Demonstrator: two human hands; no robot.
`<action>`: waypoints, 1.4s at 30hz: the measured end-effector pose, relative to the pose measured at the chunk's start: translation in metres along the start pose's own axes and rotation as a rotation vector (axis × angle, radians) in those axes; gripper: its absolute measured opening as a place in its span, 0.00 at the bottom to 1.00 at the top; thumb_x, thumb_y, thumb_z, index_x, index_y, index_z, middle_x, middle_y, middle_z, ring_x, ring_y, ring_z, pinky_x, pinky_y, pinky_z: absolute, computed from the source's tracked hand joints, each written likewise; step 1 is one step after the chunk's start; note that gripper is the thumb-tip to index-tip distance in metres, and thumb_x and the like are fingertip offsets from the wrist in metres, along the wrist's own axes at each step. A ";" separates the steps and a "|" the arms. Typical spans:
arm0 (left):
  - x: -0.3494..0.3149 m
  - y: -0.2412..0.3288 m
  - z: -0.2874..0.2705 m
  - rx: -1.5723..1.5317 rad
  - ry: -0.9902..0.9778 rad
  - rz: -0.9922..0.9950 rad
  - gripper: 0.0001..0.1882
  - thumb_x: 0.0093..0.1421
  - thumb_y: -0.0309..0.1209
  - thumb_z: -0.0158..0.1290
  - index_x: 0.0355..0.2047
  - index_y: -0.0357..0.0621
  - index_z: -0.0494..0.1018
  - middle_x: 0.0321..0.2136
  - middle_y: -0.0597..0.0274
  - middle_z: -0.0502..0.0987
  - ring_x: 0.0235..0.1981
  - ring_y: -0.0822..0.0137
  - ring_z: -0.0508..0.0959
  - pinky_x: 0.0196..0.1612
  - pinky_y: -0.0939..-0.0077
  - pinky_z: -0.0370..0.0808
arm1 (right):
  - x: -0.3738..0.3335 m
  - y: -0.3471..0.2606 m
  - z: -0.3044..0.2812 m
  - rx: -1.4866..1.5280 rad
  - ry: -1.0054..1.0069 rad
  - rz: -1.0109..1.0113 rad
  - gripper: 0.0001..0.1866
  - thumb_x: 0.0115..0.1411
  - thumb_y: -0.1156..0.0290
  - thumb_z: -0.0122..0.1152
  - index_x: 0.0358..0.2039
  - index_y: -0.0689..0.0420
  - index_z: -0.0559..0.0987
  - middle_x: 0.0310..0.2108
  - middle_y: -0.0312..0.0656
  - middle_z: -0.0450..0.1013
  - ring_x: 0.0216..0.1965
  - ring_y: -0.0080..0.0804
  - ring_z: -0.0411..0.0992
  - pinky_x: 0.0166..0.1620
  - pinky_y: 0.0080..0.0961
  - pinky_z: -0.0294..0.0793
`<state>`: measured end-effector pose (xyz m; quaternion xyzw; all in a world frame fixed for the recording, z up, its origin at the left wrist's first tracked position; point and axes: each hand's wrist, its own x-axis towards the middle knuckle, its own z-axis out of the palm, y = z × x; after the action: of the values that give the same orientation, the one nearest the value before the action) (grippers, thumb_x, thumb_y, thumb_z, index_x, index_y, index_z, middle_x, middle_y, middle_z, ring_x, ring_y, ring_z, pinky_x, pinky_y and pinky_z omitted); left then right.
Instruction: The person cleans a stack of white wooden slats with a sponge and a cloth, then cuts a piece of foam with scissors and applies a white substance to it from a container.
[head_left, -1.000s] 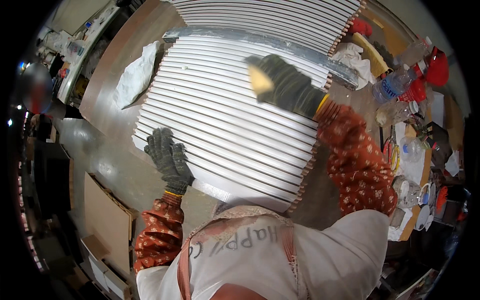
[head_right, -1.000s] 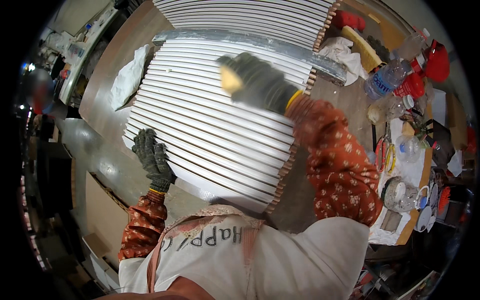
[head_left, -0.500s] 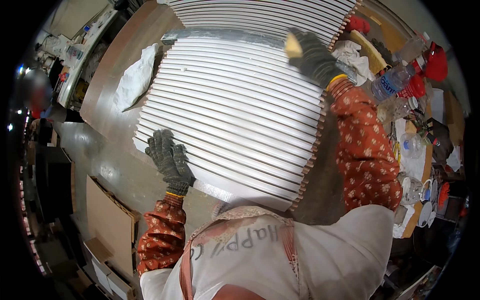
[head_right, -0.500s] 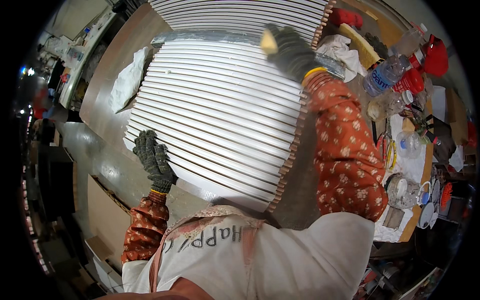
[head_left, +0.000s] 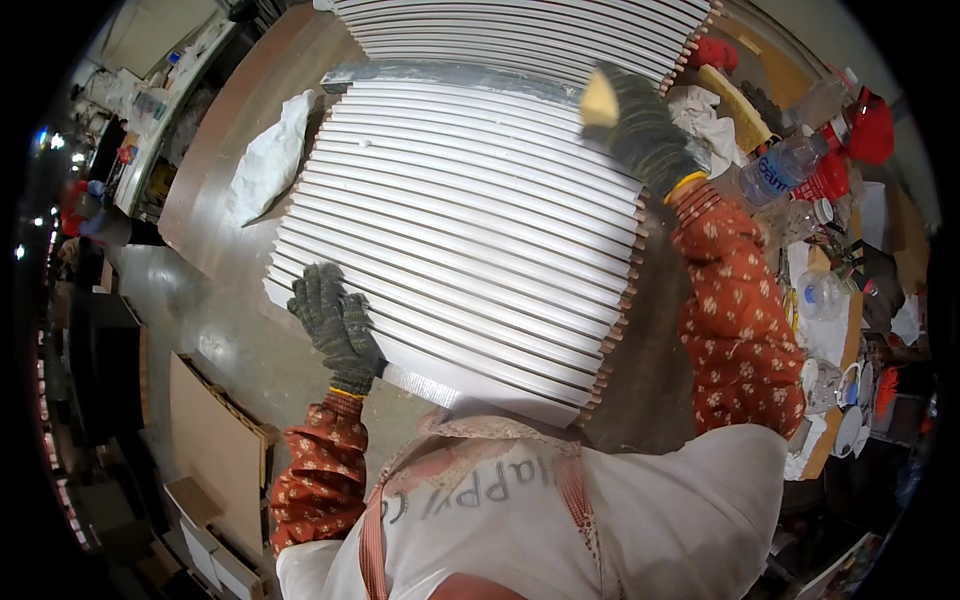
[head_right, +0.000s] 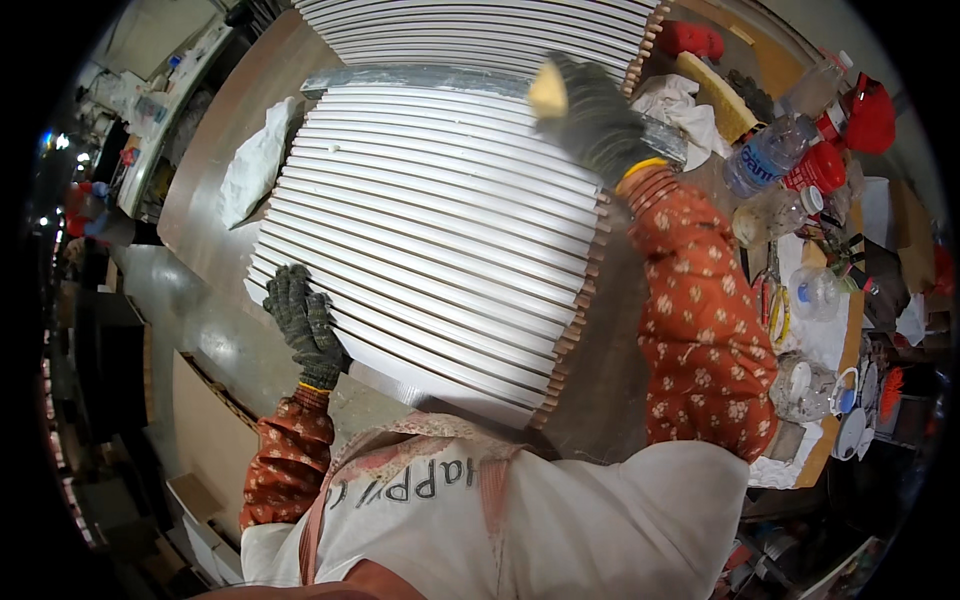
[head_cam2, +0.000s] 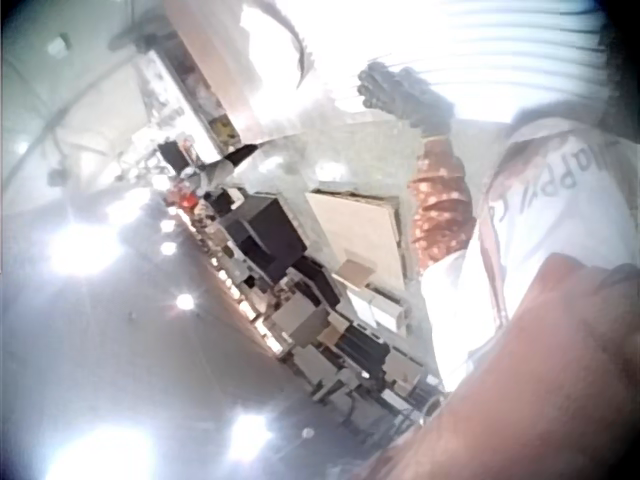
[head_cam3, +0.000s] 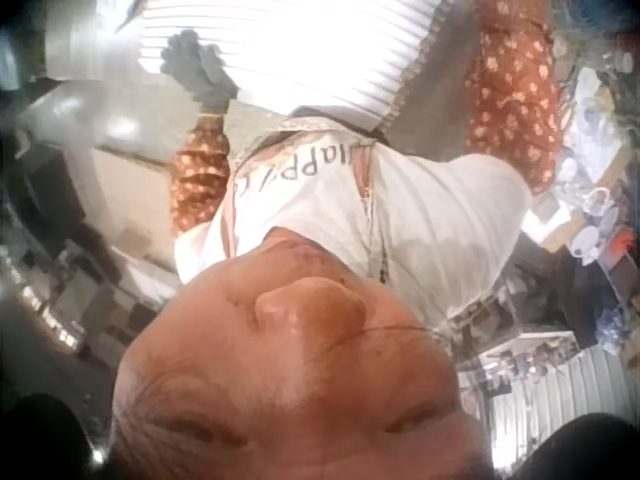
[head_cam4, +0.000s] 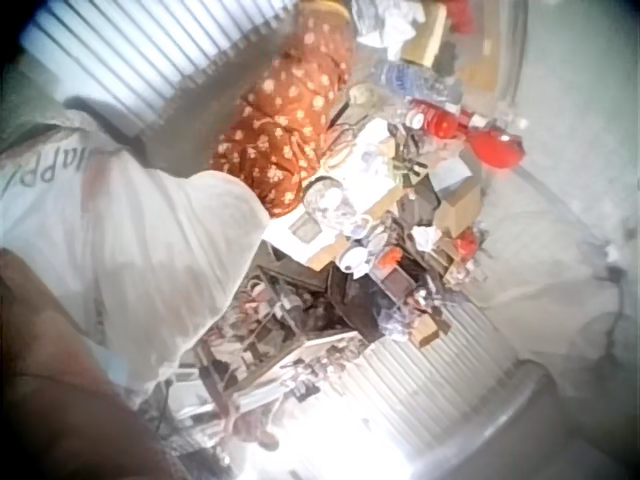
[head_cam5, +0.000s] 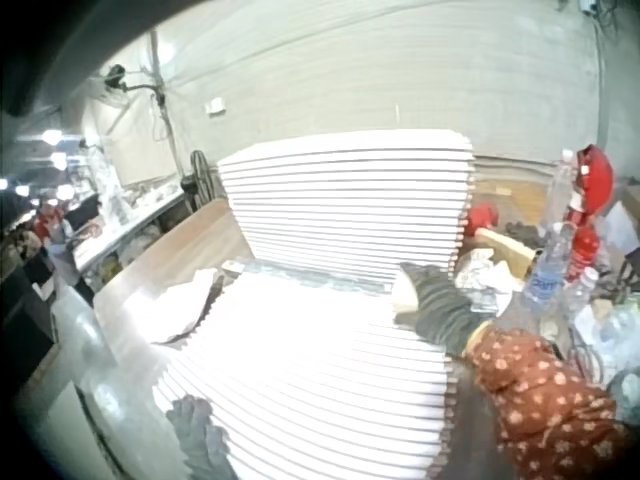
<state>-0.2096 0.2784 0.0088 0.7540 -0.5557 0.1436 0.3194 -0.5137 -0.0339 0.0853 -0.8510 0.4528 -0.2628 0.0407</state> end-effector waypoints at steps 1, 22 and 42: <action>-0.002 0.001 0.000 -0.008 0.000 -0.016 0.23 0.60 0.36 0.43 0.55 0.41 0.66 0.58 0.47 0.62 0.63 0.47 0.54 0.65 0.48 0.39 | -0.008 -0.019 0.007 0.105 -0.025 -0.091 0.43 0.43 0.60 0.69 0.60 0.51 0.61 0.49 0.51 0.66 0.48 0.47 0.68 0.53 0.39 0.68; 0.000 -0.001 -0.002 0.042 -0.020 -0.026 0.25 0.61 0.37 0.41 0.56 0.40 0.64 0.59 0.47 0.61 0.63 0.49 0.54 0.65 0.49 0.38 | -0.026 -0.008 -0.035 0.066 -0.375 -0.101 0.43 0.48 0.59 0.67 0.63 0.46 0.57 0.50 0.53 0.65 0.52 0.49 0.66 0.55 0.39 0.65; 0.001 0.000 0.000 0.027 -0.049 -0.020 0.25 0.62 0.38 0.40 0.57 0.40 0.63 0.60 0.47 0.59 0.64 0.49 0.51 0.65 0.49 0.37 | -0.048 0.027 -0.043 0.773 0.161 0.121 0.23 0.54 0.74 0.63 0.50 0.60 0.69 0.37 0.42 0.72 0.38 0.30 0.73 0.38 0.24 0.75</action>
<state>-0.2097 0.2774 0.0090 0.7671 -0.5537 0.1297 0.2968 -0.5760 -0.0048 0.0942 -0.7214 0.3718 -0.4766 0.3378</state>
